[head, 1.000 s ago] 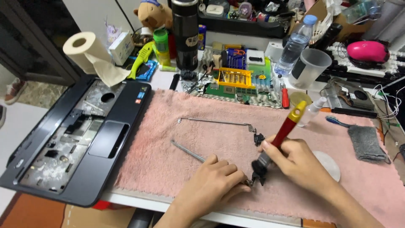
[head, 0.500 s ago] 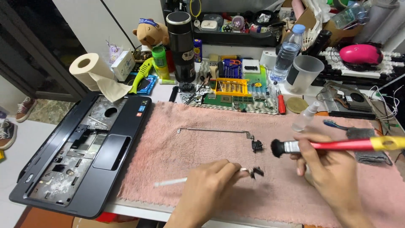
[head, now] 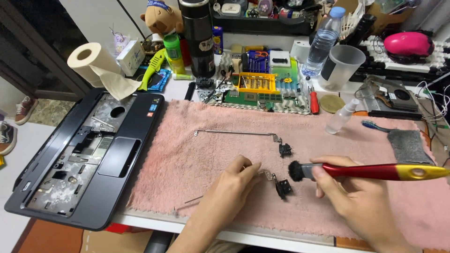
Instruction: The person cleans a disassembled printer hinge mechanism using a brush. They hold the metal hinge and brush it thoroughly, then place it on a pink towel and continue cleaning other parts of the mechanism.
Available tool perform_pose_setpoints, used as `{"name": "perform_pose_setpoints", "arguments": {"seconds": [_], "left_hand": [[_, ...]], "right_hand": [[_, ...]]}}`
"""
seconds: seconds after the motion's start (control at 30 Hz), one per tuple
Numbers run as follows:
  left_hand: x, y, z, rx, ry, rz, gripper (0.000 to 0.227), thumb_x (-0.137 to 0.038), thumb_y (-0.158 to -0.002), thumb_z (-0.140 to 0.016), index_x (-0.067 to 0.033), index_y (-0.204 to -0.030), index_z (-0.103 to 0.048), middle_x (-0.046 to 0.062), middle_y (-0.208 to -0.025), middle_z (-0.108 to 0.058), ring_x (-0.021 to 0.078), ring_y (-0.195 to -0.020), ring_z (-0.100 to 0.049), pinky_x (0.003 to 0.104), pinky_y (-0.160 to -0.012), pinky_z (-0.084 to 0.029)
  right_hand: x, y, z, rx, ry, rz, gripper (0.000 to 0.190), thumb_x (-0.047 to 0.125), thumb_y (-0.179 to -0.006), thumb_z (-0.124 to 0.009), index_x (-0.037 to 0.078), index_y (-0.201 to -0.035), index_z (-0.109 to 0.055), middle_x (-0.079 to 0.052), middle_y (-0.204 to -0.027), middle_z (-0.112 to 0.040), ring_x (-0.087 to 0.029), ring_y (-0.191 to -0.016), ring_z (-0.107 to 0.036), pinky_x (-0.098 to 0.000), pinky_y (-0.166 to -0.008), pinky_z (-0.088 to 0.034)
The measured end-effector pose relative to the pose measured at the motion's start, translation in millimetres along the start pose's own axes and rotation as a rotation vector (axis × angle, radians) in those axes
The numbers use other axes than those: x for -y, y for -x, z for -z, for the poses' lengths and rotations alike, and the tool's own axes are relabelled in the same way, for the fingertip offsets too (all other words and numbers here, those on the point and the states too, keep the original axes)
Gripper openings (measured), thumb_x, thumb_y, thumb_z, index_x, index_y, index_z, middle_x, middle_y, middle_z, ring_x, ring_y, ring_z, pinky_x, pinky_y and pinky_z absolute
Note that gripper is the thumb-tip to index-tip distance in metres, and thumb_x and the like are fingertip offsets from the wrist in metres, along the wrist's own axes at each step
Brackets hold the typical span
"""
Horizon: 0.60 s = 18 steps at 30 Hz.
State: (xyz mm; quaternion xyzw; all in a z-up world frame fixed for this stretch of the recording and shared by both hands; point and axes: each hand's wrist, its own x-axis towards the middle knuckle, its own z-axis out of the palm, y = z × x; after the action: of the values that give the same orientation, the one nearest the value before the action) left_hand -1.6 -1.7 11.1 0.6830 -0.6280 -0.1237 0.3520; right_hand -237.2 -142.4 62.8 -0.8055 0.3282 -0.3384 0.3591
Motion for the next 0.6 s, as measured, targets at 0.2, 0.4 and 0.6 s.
{"name": "perform_pose_setpoints", "arguments": {"seconds": [0.2,0.4,0.6], "left_hand": [[7,-2,-2,-0.011,0.081,0.034,0.025,-0.018,-0.118,-0.059,-0.0043,-0.132,-0.074,0.018,-0.127,-0.069,0.0436,-0.106,-0.077,0.055,-0.087,-0.064],[23,0,-27,-0.046,-0.214,-0.017,0.011,0.005,-0.103,-0.066,0.0014,-0.098,-0.057,0.02,-0.101,-0.057,0.04,-0.084,-0.06,0.054,-0.068,-0.05],[12,2,-19,0.026,-0.318,0.019,0.014,0.003,-0.099,-0.062,-0.008,-0.105,-0.057,0.014,-0.113,-0.057,0.0378,-0.098,-0.059,0.055,-0.07,-0.053]], "right_hand": [[30,-23,-38,0.348,0.079,-0.232,0.038,0.035,-0.103,-0.07,0.02,-0.134,-0.087,-0.003,-0.124,-0.095,-0.019,-0.082,-0.102,-0.0238,-0.059,-0.091],[5,-42,-49,0.459,0.222,0.245,0.021,0.023,-0.104,-0.072,0.013,-0.115,-0.087,-0.003,-0.101,-0.094,-0.018,-0.082,-0.089,-0.0318,-0.082,-0.072],[11,-51,-45,0.516,0.196,0.085,0.02,0.026,-0.1,-0.078,0.015,-0.11,-0.091,0.001,-0.101,-0.097,-0.015,-0.085,-0.089,-0.0299,-0.085,-0.069]]}}
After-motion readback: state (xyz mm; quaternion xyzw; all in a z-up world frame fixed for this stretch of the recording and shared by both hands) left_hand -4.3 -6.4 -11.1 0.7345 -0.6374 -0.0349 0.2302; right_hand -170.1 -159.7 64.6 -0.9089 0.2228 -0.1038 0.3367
